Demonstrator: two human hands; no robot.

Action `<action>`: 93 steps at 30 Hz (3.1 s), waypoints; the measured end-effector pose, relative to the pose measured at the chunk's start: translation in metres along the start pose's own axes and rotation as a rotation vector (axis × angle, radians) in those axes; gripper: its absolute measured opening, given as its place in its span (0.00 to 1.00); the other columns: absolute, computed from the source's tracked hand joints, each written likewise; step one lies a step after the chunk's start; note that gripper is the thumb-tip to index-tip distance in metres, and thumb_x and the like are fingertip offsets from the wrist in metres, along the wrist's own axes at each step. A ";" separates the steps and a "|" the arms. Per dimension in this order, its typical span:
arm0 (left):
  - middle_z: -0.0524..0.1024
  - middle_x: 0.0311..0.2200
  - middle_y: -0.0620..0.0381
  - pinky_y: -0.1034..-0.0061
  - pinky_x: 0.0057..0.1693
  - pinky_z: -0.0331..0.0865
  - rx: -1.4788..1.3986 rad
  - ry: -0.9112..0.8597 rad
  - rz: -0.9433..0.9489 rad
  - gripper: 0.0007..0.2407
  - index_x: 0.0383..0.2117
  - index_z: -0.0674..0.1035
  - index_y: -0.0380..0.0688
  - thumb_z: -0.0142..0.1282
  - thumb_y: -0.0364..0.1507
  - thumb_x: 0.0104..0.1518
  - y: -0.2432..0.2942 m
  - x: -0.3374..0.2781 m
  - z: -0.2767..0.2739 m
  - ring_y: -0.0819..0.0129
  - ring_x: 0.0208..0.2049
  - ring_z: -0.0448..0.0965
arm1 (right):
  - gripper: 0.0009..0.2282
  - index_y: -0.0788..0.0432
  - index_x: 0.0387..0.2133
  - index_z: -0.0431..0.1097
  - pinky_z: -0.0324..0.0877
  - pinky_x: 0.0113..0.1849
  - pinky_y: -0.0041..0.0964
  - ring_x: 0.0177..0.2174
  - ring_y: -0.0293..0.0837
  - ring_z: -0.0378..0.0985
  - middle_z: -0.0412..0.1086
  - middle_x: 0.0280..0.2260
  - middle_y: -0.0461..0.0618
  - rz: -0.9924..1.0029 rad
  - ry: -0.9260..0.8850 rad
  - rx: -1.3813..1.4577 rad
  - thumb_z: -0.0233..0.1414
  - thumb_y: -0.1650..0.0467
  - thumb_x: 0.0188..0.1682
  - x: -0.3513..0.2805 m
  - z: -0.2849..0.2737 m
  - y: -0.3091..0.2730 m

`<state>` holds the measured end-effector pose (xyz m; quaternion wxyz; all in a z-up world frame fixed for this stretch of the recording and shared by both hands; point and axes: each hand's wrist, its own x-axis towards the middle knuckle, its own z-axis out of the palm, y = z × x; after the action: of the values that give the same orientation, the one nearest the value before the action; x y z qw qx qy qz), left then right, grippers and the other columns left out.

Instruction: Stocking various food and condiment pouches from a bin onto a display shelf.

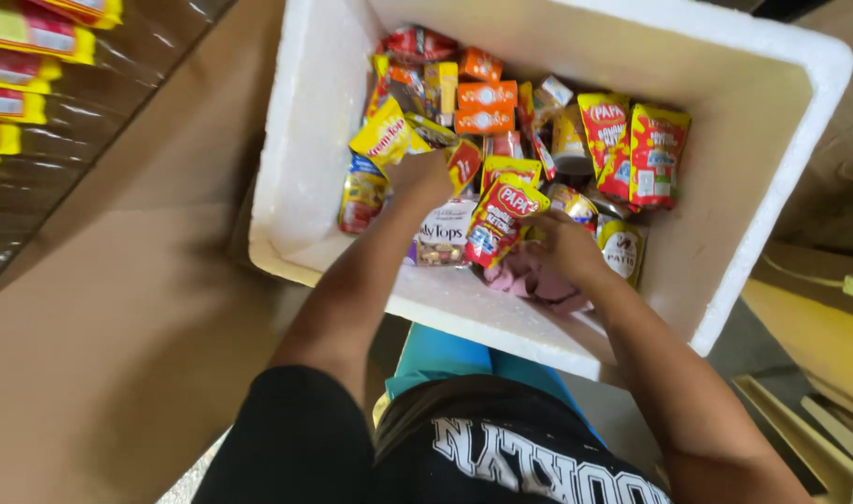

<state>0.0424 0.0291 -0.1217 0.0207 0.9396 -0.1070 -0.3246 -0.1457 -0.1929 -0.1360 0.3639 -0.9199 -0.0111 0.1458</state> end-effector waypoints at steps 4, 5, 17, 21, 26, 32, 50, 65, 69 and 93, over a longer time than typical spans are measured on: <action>0.82 0.34 0.46 0.53 0.43 0.73 -0.147 0.196 0.259 0.14 0.44 0.80 0.46 0.58 0.31 0.51 -0.023 -0.026 -0.050 0.48 0.39 0.82 | 0.21 0.44 0.58 0.74 0.76 0.48 0.44 0.43 0.51 0.84 0.76 0.51 0.55 0.402 -0.133 0.061 0.58 0.64 0.48 0.021 -0.050 -0.046; 0.82 0.32 0.46 0.50 0.40 0.71 -0.088 0.319 0.420 0.14 0.47 0.79 0.45 0.56 0.29 0.53 -0.021 -0.042 -0.070 0.47 0.36 0.82 | 0.26 0.55 0.58 0.70 0.74 0.47 0.44 0.44 0.53 0.79 0.73 0.50 0.59 0.175 0.150 0.145 0.62 0.65 0.44 0.025 -0.067 -0.069; 0.82 0.35 0.56 0.63 0.45 0.69 -0.383 0.851 0.771 0.10 0.43 0.78 0.44 0.57 0.29 0.55 -0.026 -0.185 -0.222 0.61 0.38 0.82 | 0.22 0.66 0.50 0.75 0.74 0.44 0.43 0.39 0.45 0.78 0.77 0.40 0.59 0.075 -0.230 0.668 0.64 0.65 0.45 0.058 -0.126 -0.161; 0.82 0.40 0.60 0.77 0.50 0.70 -1.191 0.624 0.624 0.13 0.50 0.78 0.39 0.55 0.35 0.65 -0.041 -0.154 -0.175 0.76 0.43 0.79 | 0.19 0.63 0.51 0.71 0.76 0.49 0.39 0.44 0.41 0.82 0.77 0.46 0.51 -0.068 -0.017 1.207 0.60 0.67 0.49 0.068 -0.111 -0.174; 0.80 0.41 0.63 0.80 0.48 0.71 -1.455 0.455 0.566 0.14 0.50 0.78 0.40 0.52 0.35 0.66 -0.024 -0.135 -0.143 0.79 0.41 0.78 | 0.17 0.64 0.52 0.71 0.77 0.45 0.41 0.41 0.42 0.81 0.77 0.44 0.51 -0.007 0.164 1.253 0.58 0.68 0.52 0.092 -0.079 -0.162; 0.79 0.34 0.60 0.80 0.44 0.73 -1.466 0.569 0.540 0.09 0.43 0.79 0.34 0.60 0.26 0.61 -0.026 -0.084 -0.146 0.78 0.35 0.77 | 0.16 0.62 0.54 0.69 0.74 0.47 0.35 0.44 0.39 0.78 0.73 0.47 0.50 -0.139 0.189 1.189 0.54 0.68 0.55 0.129 -0.091 -0.174; 0.79 0.47 0.50 0.76 0.50 0.75 -1.492 0.893 0.496 0.19 0.56 0.76 0.39 0.62 0.22 0.56 -0.034 0.094 -0.261 0.70 0.42 0.81 | 0.09 0.69 0.40 0.75 0.79 0.36 0.32 0.35 0.40 0.84 0.77 0.35 0.54 -0.326 0.840 0.436 0.63 0.79 0.47 0.339 -0.132 -0.226; 0.80 0.46 0.51 0.75 0.51 0.76 -1.354 1.068 0.448 0.17 0.52 0.77 0.38 0.62 0.21 0.55 -0.034 0.146 -0.252 0.67 0.43 0.81 | 0.10 0.66 0.36 0.71 0.78 0.35 0.31 0.33 0.37 0.82 0.77 0.33 0.51 -0.277 0.852 0.494 0.65 0.76 0.47 0.382 -0.128 -0.212; 0.81 0.44 0.54 0.75 0.52 0.76 -1.365 1.099 0.442 0.15 0.52 0.76 0.40 0.62 0.23 0.59 -0.035 0.148 -0.237 0.69 0.43 0.81 | 0.11 0.65 0.36 0.72 0.75 0.32 0.29 0.29 0.35 0.77 0.75 0.31 0.50 -0.211 0.874 0.517 0.67 0.76 0.46 0.355 -0.124 -0.208; 0.77 0.46 0.42 0.59 0.53 0.71 -0.721 0.286 0.500 0.19 0.51 0.77 0.51 0.64 0.33 0.52 0.175 0.044 0.062 0.43 0.49 0.77 | 0.37 0.43 0.59 0.70 0.71 0.46 0.55 0.47 0.65 0.72 0.64 0.57 0.64 0.564 0.528 -0.391 0.69 0.67 0.28 0.027 -0.048 0.048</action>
<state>0.0053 -0.1493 -0.1781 0.4385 0.8530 -0.2067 -0.1934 -0.1106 -0.2569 -0.1424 0.1193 -0.9442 0.3069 -0.0057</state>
